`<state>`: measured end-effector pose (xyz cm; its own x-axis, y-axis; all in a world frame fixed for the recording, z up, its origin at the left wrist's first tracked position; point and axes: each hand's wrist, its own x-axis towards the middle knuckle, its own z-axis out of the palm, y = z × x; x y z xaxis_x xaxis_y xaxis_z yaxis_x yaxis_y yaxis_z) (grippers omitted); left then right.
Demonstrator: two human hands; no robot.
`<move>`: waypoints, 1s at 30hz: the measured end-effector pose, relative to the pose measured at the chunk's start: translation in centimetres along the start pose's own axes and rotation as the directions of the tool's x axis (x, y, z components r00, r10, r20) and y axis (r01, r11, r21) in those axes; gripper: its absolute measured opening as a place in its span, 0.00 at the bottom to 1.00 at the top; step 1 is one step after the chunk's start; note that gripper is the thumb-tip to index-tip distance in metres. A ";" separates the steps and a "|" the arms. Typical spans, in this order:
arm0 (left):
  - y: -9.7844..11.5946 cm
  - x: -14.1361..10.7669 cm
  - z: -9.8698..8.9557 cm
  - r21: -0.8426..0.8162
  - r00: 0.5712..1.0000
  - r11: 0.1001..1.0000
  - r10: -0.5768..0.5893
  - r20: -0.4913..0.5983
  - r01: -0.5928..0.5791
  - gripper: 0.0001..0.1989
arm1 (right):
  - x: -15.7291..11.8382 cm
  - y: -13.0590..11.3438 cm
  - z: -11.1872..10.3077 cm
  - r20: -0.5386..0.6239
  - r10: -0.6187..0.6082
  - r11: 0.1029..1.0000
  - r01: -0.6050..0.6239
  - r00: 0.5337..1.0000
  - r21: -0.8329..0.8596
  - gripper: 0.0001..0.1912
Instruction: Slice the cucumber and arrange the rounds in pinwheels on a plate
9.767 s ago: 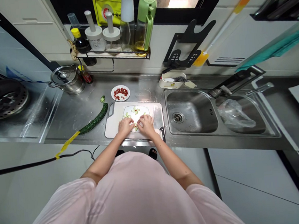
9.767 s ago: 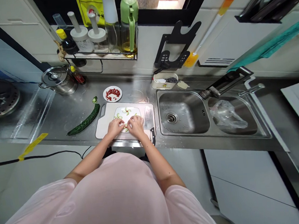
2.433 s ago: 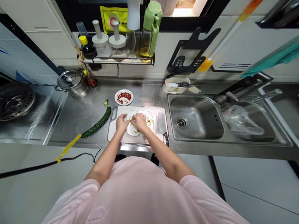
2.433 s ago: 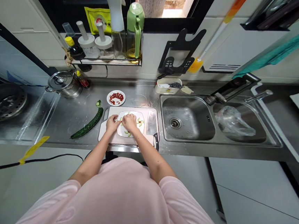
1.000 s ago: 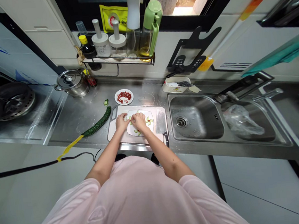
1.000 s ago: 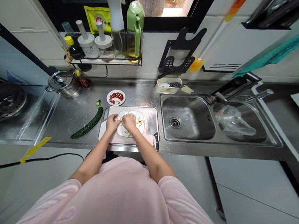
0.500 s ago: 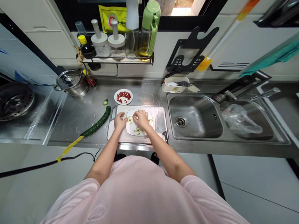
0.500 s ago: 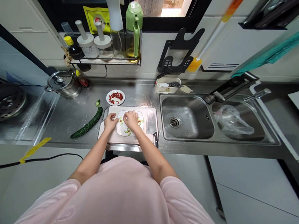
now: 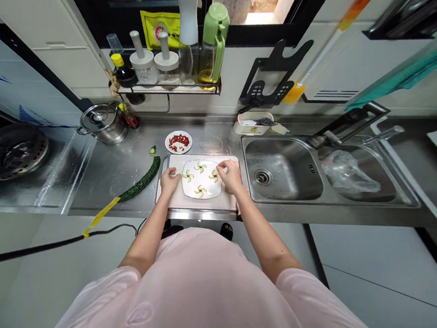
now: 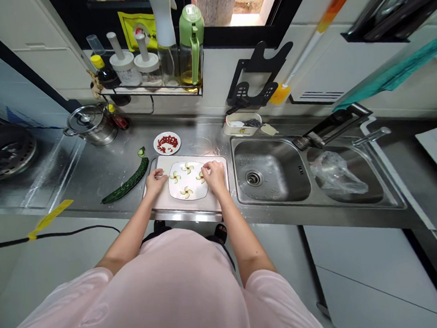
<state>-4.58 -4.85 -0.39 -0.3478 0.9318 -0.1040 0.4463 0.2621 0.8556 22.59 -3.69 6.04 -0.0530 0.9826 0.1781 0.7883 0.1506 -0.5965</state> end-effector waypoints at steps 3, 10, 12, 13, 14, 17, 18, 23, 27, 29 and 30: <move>-0.2 -0.6 -0.2 -0.033 1.000 0.999 -0.026 0.017 0.027 0.22 | -0.9 1.1 -0.6 -0.013 0.004 1.000 -0.004 1.000 0.030 0.10; 0.0 -2.1 -0.8 -0.098 0.993 0.991 -0.079 0.092 0.088 0.21 | -3.7 2.1 -0.5 0.019 0.137 0.989 -0.138 0.990 0.049 0.14; 0.0 -2.4 -0.9 -0.090 0.991 0.992 -0.084 0.104 0.094 0.20 | -4.5 2.0 -0.2 0.031 0.188 0.981 -0.189 0.982 0.045 0.14; 0.0 -2.6 -1.0 -0.084 0.991 0.992 -0.084 0.109 0.093 0.19 | -4.9 2.0 0.0 0.038 0.219 0.975 -0.220 0.975 0.040 0.14; 0.1 -2.8 -1.0 -0.079 0.990 0.993 -0.084 0.113 0.093 0.19 | -5.3 1.9 0.1 0.047 0.257 0.965 -0.258 0.965 0.032 0.15; 0.1 -3.3 -1.1 -0.060 0.984 0.992 -0.101 0.144 0.110 0.19 | -6.4 1.8 0.8 0.097 0.373 0.927 -0.375 0.923 0.003 0.17; 0.1 -3.4 -1.0 -0.055 0.980 0.991 -0.113 0.163 0.123 0.20 | -6.7 1.8 1.1 0.118 0.399 0.916 -0.401 0.909 -0.004 0.18; -0.1 -3.9 -0.7 -0.059 0.955 0.983 -0.151 0.255 0.171 0.21 | -7.7 1.9 2.8 0.206 0.451 0.888 -0.459 0.869 -0.008 0.18; -0.3 -4.0 -0.4 -0.077 0.935 0.976 -0.170 0.312 0.204 0.21 | -7.9 2.0 3.8 0.232 0.491 0.864 -0.504 0.840 -0.004 0.19; -0.3 -4.1 -0.2 -0.102 0.924 0.968 -0.185 0.335 0.231 0.21 | -7.9 2.0 4.2 0.240 0.502 0.855 -0.519 0.831 0.008 0.19; -0.2 -4.1 -0.1 -0.119 0.919 0.962 -0.191 0.344 0.245 0.21 | -7.8 2.0 4.4 0.245 0.507 0.849 -0.527 0.827 0.023 0.19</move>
<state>-3.34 -8.73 -0.11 -0.1213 0.8927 -0.4339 0.2459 0.4505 0.8582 21.89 -10.63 0.05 0.2052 0.9152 -0.3468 0.6835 -0.3877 -0.6185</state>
